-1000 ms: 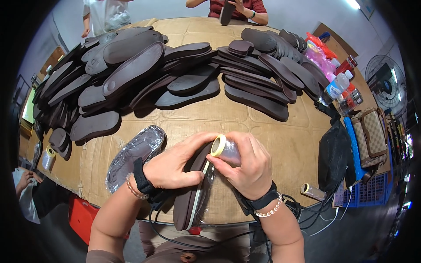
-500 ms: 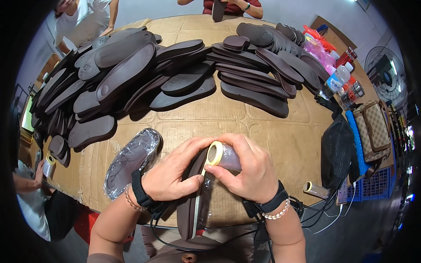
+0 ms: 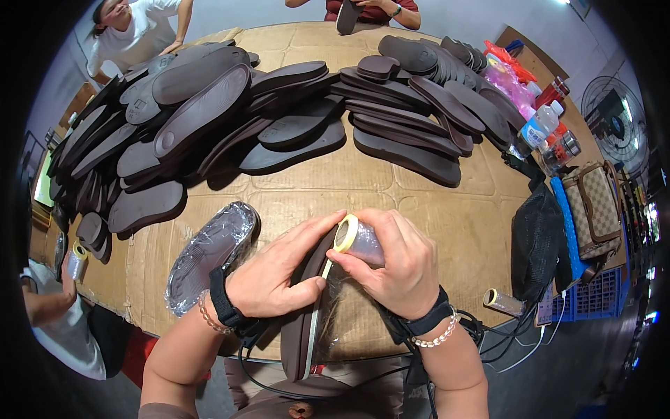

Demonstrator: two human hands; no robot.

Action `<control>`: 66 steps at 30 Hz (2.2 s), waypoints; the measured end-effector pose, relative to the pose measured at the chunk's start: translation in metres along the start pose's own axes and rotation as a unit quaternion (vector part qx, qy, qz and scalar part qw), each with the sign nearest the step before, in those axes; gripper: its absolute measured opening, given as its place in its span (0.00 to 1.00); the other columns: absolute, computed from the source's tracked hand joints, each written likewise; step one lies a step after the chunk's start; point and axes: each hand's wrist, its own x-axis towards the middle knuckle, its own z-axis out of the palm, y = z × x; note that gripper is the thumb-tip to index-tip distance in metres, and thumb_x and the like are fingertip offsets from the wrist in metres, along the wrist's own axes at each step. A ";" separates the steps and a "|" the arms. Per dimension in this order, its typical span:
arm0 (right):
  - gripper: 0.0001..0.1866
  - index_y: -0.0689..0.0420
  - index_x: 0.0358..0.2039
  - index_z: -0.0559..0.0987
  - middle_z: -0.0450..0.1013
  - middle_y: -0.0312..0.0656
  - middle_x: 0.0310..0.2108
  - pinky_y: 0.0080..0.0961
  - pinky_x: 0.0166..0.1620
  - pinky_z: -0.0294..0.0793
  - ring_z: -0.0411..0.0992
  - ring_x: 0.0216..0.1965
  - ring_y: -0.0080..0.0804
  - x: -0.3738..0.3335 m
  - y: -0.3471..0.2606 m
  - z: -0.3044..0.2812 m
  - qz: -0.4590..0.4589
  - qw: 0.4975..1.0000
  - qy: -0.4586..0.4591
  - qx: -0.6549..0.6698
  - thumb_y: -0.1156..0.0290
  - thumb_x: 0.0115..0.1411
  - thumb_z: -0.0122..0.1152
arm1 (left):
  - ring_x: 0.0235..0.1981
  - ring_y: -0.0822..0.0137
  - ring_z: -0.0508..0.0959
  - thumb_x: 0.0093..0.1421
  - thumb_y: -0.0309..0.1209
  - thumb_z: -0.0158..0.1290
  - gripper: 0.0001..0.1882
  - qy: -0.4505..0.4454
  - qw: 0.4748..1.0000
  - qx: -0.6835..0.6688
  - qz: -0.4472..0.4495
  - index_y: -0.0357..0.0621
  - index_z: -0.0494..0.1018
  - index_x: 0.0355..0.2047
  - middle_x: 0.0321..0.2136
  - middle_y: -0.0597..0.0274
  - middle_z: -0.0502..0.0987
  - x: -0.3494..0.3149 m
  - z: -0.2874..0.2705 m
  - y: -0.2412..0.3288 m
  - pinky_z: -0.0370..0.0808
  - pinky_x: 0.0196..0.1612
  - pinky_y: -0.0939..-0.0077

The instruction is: Wrapping shoe soles with protective film or tape during manufacturing.

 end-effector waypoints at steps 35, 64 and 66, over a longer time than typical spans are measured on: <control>0.16 0.59 0.43 0.73 0.73 0.32 0.30 0.20 0.32 0.73 0.71 0.30 0.15 0.009 0.034 -0.008 0.240 0.929 0.133 0.247 0.57 0.73 0.60 | 0.47 0.41 0.74 0.60 0.26 0.48 0.26 0.137 0.990 0.032 -0.006 0.34 0.63 0.59 0.45 0.38 0.71 -0.008 0.023 0.026 0.72 0.54 0.56; 0.18 0.60 0.59 0.75 0.76 0.35 0.52 0.16 0.57 0.71 0.72 0.56 0.20 -0.053 -0.063 -0.088 -0.090 0.908 0.373 -0.169 0.68 0.76 0.44 | 0.49 0.42 0.77 0.65 0.39 0.45 0.26 0.145 0.988 -0.023 -0.055 0.35 0.62 0.58 0.44 0.37 0.75 -0.008 0.014 -0.025 0.72 0.54 0.54; 0.17 0.60 0.58 0.75 0.77 0.35 0.51 0.17 0.57 0.71 0.72 0.55 0.21 -0.063 -0.065 -0.086 -0.079 0.925 0.356 -0.110 0.68 0.76 0.44 | 0.46 0.38 0.77 0.66 0.39 0.44 0.25 0.166 0.986 -0.009 -0.023 0.34 0.63 0.58 0.43 0.33 0.76 0.001 0.015 -0.027 0.73 0.53 0.54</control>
